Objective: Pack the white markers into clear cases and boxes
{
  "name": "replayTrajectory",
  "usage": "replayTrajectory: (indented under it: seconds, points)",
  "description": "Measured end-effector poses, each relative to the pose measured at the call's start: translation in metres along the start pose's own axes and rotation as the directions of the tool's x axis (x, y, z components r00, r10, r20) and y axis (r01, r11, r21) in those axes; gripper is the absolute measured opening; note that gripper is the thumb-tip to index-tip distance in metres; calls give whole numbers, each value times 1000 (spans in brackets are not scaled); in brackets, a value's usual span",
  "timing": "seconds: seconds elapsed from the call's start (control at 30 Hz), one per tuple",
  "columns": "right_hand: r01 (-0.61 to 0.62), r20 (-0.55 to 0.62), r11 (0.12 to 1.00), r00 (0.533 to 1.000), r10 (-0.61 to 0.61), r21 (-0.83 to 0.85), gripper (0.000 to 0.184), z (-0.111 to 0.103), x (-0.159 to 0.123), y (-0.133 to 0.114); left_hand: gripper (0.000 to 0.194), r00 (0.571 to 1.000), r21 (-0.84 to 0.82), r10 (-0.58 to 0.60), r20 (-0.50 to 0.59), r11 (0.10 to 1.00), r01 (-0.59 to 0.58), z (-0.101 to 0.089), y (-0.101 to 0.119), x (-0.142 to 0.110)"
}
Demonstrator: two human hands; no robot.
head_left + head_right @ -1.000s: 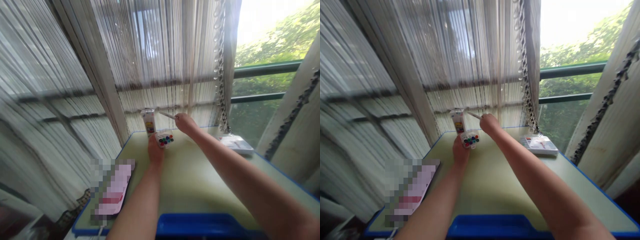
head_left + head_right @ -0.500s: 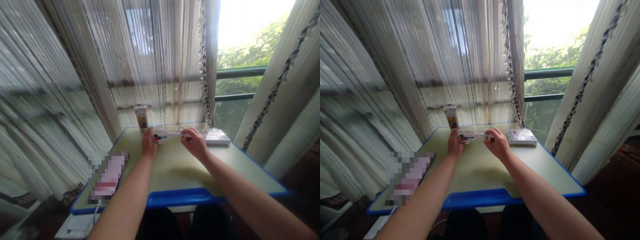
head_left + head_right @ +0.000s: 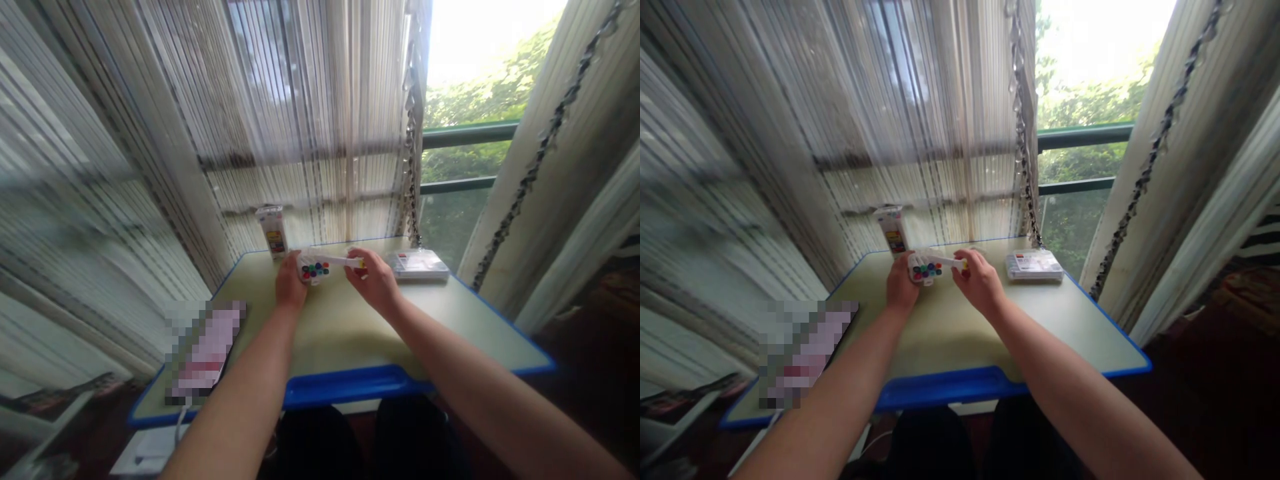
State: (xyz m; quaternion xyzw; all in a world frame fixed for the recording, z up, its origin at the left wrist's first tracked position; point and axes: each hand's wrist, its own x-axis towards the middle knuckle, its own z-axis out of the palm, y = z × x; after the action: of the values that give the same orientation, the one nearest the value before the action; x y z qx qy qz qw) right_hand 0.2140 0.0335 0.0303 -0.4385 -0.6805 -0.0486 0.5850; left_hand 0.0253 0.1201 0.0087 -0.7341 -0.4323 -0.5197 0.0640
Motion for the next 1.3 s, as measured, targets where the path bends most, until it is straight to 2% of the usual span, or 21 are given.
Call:
replayTrajectory:
  seconds: [0.13, 0.27, 0.47, 0.57, 0.8, 0.93, 1.07, 1.2, 1.3]
  points:
    - [116, 9, 993, 993, -116, 34, 13, 4, -1, 1, 47, 1000, 5, -1, -2, 1000, 1, 2, -1, 0]
    - [190, 55, 981, 980, -192, 33, 17, 8, -4, -1, 51, 1000, -14, 17, 10, 1000, -17, 3, 1, -2]
    - [133, 129, 989, 984, -123, -69, 28, 15, -7, 5, 53, 998, -60, 41, 39, 997, -39, 4, 4, -3]
    - [89, 130, 993, 989, -78, -81, 23, 18, -7, 8, 54, 997, -65, 48, 54, 997, -45, 4, 5, -3]
    - [85, 106, 991, 992, -74, -106, 9, 16, -4, 6, 50, 994, -76, 61, 89, 996, -55, 3, 11, -4]
    - [36, 109, 988, 994, -20, -149, 14, 16, -4, 5, 50, 991, -93, 91, 94, 992, -82, 3, 12, -4]
    - [58, 162, 989, 986, -36, -134, 22, 14, -5, 3, 52, 992, -95, 91, 84, 992, -83, 4, 11, -6]
    - [82, 166, 990, 984, -62, -114, 18, 13, -4, 4, 52, 991, -104, 108, 79, 990, -100, 4, 10, -6]
    - [49, 159, 991, 987, -29, -123, 18, 15, -3, 7, 50, 988, -117, 127, 88, 986, -116, 4, 10, -6]
